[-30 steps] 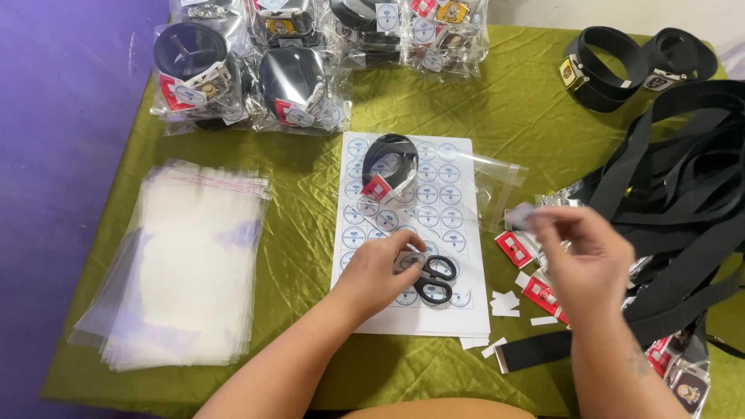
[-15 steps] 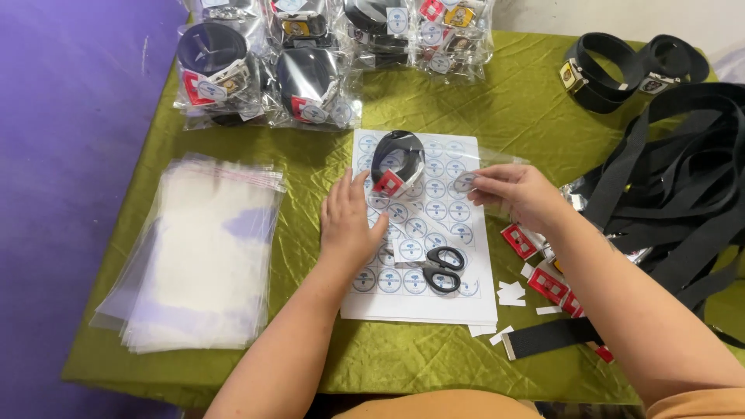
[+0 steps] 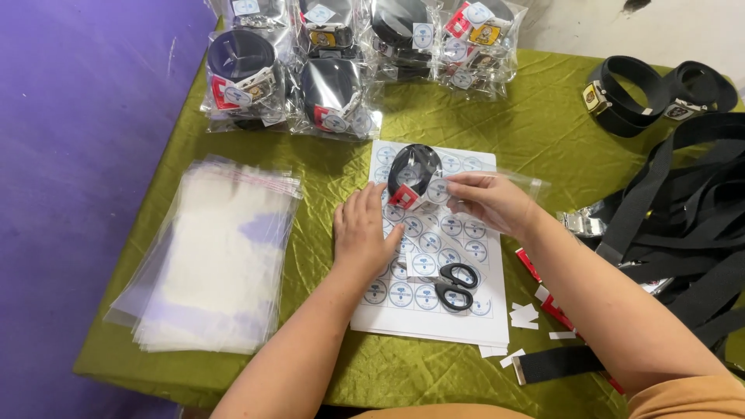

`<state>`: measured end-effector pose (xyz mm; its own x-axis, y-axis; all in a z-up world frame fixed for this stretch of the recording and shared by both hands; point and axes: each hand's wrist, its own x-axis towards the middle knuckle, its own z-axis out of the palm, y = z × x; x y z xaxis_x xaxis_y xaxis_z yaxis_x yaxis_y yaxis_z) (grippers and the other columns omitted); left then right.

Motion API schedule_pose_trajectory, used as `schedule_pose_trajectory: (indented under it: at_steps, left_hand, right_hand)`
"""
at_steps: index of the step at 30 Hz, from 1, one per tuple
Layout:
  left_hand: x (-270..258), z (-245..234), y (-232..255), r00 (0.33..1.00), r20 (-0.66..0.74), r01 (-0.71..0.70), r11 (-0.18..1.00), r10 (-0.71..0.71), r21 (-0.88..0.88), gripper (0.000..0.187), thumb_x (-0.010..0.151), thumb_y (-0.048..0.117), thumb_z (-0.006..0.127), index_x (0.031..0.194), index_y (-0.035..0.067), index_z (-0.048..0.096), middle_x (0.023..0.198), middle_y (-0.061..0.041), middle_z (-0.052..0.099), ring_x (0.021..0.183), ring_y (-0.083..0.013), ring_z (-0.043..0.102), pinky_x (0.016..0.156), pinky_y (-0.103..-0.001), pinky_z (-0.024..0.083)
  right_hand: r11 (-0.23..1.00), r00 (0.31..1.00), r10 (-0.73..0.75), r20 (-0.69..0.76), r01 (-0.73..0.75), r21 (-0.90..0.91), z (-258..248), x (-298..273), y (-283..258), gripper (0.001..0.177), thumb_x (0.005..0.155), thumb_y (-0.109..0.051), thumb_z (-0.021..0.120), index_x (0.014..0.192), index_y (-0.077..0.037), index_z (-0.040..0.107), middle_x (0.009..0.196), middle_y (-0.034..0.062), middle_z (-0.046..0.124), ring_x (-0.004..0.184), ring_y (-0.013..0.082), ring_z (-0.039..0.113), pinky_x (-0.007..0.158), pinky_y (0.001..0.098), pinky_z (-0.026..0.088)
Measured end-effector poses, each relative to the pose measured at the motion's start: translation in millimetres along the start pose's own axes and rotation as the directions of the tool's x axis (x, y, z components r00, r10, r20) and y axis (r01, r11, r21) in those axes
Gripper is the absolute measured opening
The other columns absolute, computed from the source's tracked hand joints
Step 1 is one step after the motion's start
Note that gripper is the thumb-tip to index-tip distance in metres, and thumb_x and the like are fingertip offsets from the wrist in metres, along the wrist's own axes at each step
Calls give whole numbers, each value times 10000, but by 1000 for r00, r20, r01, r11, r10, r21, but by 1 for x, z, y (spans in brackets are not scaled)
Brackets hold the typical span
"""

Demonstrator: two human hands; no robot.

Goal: Rolling black belts, placing them into plastic bags, and trimming excess material with scissors.

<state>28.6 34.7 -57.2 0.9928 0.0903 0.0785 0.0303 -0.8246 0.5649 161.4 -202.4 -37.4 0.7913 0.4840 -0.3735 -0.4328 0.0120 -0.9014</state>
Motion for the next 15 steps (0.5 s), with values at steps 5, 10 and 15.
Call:
schedule_pose_trajectory:
  at_steps: [5, 10, 15]
  left_hand:
    - [0, -3, 4, 1000, 16, 9, 1000, -9, -6, 785, 919, 364, 694, 1561, 160, 293, 1531, -178, 391, 1439, -392, 332, 1161, -635, 185]
    - [0, -2, 4, 1000, 18, 4, 1000, -4, 10, 782, 926, 396, 683, 1563, 173, 289, 1532, -176, 392, 1441, -392, 335, 1158, -640, 188]
    - [0, -4, 5, 1000, 17, 4, 1000, -4, 7, 768, 926, 397, 687, 1550, 160, 308, 1528, -188, 397, 1438, -400, 337, 1163, -642, 186]
  right_hand:
    - [1000, 1000, -22, -10, 22, 5, 21, -17, -7, 323, 908, 24, 682, 1230, 43, 671, 1004, 175, 744, 884, 250, 747, 830, 368, 636]
    - [994, 999, -32, 14, 33, -100, 33, -18, -11, 325, 894, 35, 693, 1218, 57, 670, 999, 201, 749, 890, 275, 748, 817, 378, 638]
    - [897, 999, -34, 24, 41, -440, 54, -31, -37, 346, 888, -125, 756, 1217, -22, 724, 1071, 170, 753, 996, 255, 735, 935, 349, 584]
